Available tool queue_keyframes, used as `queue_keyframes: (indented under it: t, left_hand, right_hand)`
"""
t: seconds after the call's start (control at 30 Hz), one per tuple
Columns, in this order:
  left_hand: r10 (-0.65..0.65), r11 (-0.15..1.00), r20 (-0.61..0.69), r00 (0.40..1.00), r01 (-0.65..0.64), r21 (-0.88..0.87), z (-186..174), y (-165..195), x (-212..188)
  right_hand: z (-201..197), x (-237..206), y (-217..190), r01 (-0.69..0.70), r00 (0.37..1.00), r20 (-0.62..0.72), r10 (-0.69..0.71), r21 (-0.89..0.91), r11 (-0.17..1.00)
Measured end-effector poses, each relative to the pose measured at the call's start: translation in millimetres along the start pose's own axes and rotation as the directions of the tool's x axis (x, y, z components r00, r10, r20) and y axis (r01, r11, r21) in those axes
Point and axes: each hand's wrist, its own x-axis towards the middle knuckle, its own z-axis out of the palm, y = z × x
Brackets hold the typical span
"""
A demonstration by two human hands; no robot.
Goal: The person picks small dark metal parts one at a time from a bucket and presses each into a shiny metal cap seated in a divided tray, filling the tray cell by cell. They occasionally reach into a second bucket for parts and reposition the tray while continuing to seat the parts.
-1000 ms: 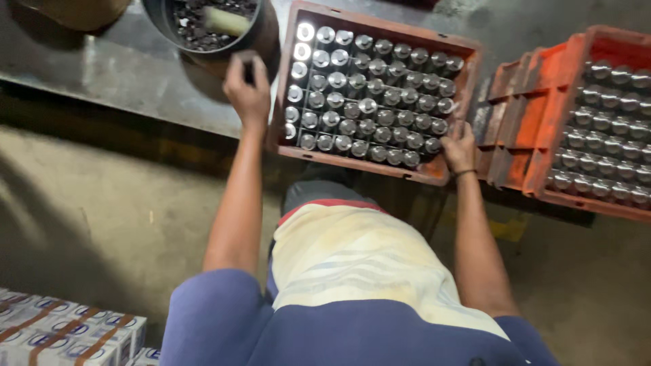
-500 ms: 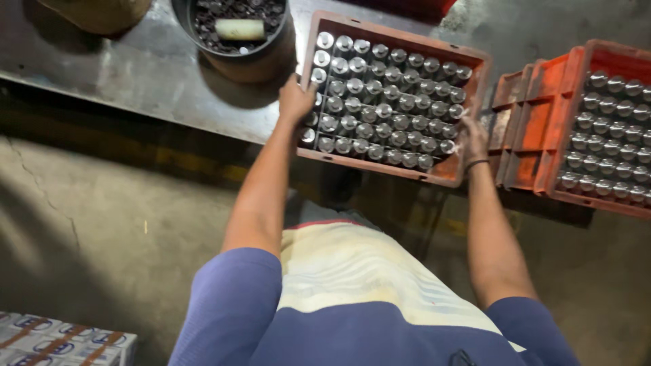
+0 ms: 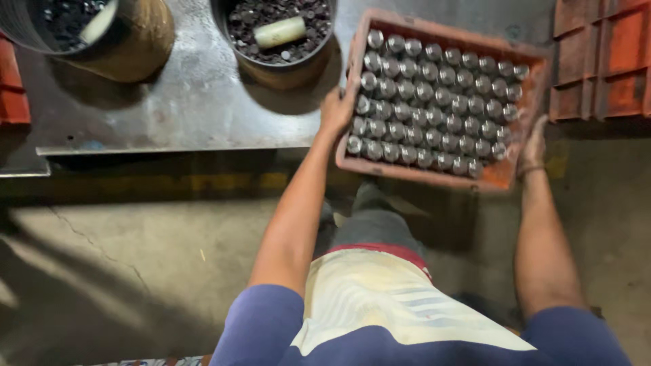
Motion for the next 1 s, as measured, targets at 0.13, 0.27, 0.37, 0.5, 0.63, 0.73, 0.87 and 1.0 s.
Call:
queue_keyframes:
  t: [0.13, 0.27, 0.37, 0.5, 0.63, 0.73, 0.87, 1.0]
  left_hand:
    - [-0.023, 1.000, 0.152, 0.988, 0.022, 0.012, -21, -27, -32]
    - [-0.057, 0.989, 0.205, 0.977, 0.084, -0.123, -52, -48, -72]
    - [-0.139, 0.990, 0.227, 0.964, 0.132, 0.049, -75, -61, -92]
    - [-0.102, 0.987, 0.211, 0.972, 0.125, -0.100, -105, -82, -111]
    - [-0.161, 0.973, 0.226, 0.961, 0.192, -0.126, -140, -111, -129]
    - [-0.138, 0.941, 0.239, 0.961, 0.203, -0.270, -172, -142, -139]
    - [-0.185, 0.835, 0.244, 0.952, 0.283, -0.472, -241, -196, -152]
    - [-0.349, 0.893, 0.105, 0.931, 0.364, -0.266, -351, -240, -139]
  right_hand:
    - [-12, -43, 38, -0.054, 0.998, -0.024, 0.051, -0.156, 0.986]
    - [-8, -90, 85, -0.097, 0.995, 0.017, 0.097, 0.013, 0.995]
    - [-1, -116, 117, -0.124, 0.991, 0.063, 0.115, 0.152, 0.981]
    - [9, -138, 144, -0.238, 0.965, -0.076, 0.251, 0.144, 0.960]
    - [26, -161, 161, -0.202, 0.976, -0.054, 0.210, 0.129, 0.971]
    - [48, -181, 167, -0.151, 0.979, -0.130, 0.156, 0.050, 0.987]
    - [102, -214, 177, -0.131, 0.980, -0.156, 0.124, -0.034, 0.991]
    - [211, -243, 202, -0.069, 0.993, -0.094, 0.070, 0.016, 0.998]
